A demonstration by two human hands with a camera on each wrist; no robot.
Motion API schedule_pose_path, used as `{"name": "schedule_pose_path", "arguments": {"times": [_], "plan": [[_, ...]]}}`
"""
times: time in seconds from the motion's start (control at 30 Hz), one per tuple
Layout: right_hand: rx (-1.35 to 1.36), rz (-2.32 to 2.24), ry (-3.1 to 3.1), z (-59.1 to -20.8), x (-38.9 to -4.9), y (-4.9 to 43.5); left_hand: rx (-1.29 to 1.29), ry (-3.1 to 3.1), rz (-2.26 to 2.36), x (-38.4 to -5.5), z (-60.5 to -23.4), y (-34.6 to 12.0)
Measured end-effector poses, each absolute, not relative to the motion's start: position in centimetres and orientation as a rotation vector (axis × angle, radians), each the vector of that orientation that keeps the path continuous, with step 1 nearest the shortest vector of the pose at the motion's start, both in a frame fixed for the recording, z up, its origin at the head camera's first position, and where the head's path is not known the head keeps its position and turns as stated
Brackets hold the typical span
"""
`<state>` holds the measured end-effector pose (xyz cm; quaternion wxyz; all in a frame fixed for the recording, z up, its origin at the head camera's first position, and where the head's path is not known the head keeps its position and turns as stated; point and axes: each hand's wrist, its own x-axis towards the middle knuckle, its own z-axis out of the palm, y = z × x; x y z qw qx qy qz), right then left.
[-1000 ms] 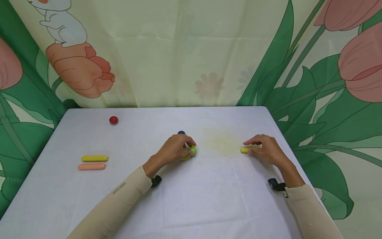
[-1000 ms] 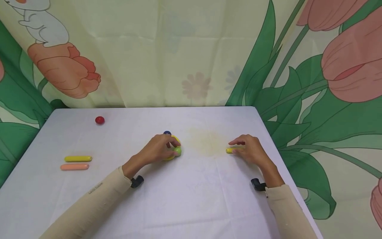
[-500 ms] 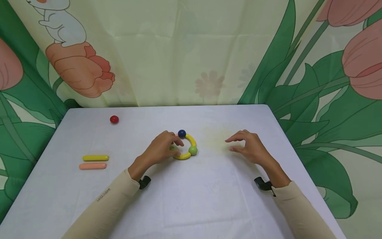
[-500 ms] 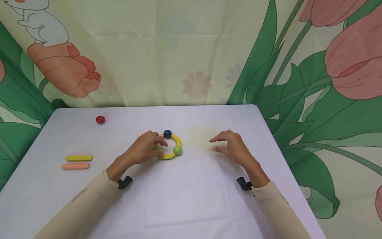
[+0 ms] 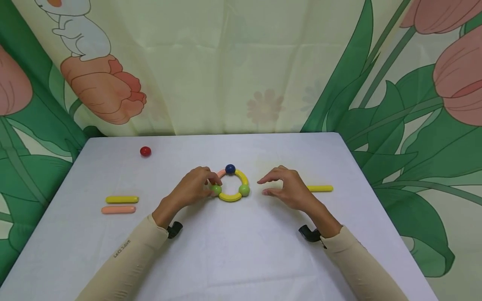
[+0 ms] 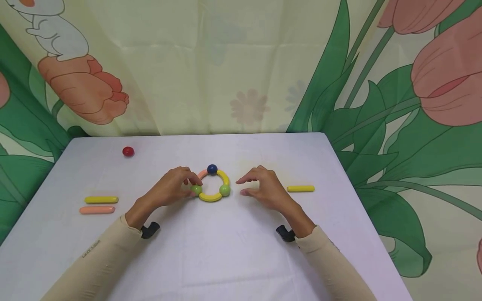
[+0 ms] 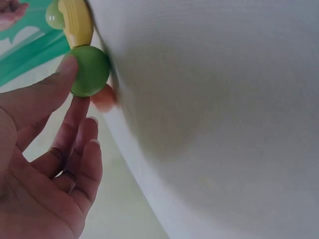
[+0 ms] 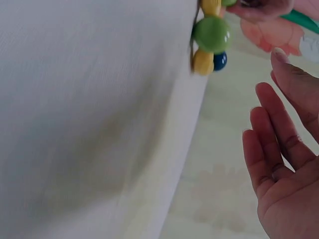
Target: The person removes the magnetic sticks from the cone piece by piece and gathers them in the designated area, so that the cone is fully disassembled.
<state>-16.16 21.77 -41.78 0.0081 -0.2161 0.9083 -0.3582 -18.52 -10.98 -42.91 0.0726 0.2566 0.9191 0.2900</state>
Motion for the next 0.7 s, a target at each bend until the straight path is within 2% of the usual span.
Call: {"name": "schedule_pose_path", "arguments": {"times": [0.47, 0.7], "plan": [[-0.872, -1.056, 2.726, -43.6, -17.1, 16.4, 0.78, 2.765, 0.925, -18.4, -43.7, -9.2], [-0.804, -1.0, 2.745, -43.9, -17.7, 14.4, 0.803, 2.773, 0.955, -18.3, -43.8, -8.9]]}}
